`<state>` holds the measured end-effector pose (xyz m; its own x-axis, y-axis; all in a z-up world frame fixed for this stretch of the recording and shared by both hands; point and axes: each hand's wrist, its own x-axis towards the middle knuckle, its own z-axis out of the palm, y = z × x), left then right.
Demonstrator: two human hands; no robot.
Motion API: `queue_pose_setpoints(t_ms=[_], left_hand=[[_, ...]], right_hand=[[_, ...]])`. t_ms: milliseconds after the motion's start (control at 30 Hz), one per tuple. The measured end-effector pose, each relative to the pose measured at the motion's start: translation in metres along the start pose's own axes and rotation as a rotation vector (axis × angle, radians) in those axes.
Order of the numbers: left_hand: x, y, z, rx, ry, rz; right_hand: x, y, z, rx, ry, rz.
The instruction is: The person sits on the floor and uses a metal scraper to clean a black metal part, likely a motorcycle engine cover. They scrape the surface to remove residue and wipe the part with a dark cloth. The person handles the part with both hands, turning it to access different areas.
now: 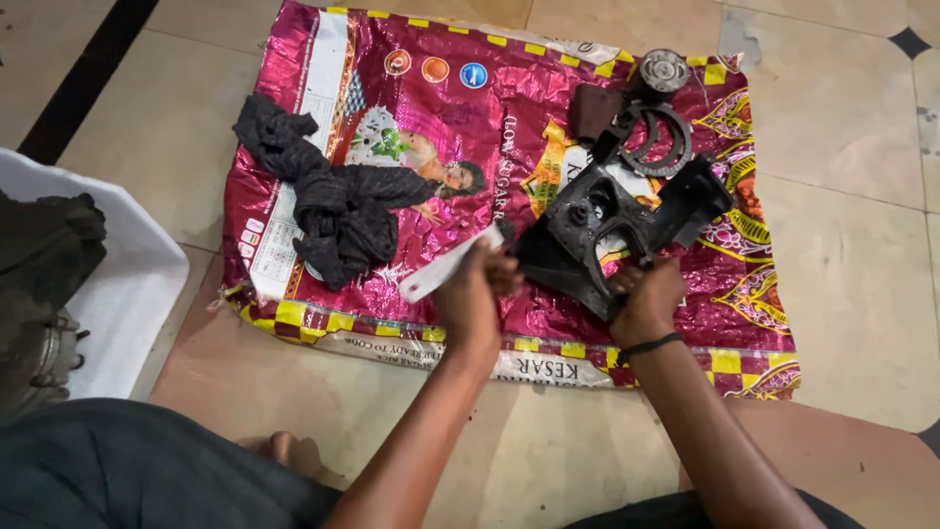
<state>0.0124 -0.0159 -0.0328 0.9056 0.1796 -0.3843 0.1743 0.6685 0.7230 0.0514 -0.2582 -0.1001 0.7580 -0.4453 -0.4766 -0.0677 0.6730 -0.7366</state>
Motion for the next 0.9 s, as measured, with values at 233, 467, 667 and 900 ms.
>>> queue_pose_setpoints(t_ms=[233,467,667,900], left_hand=[[-0.01,-0.007,0.0,0.076,0.053,-0.23],[0.009,-0.022,0.007,-0.057,0.101,-0.227],[0.014,-0.001,0.026,-0.003,-0.08,0.047],[0.003,0.083,-0.02,0.178,-0.015,-0.129]], right_hand=[[0.002,-0.002,-0.003,0.021,0.006,0.035],[0.0,0.0,0.002,0.005,0.009,-0.011],[0.032,0.01,-0.016,-0.072,-0.034,-0.022],[-0.006,-0.024,0.011,-0.244,-0.063,0.058]])
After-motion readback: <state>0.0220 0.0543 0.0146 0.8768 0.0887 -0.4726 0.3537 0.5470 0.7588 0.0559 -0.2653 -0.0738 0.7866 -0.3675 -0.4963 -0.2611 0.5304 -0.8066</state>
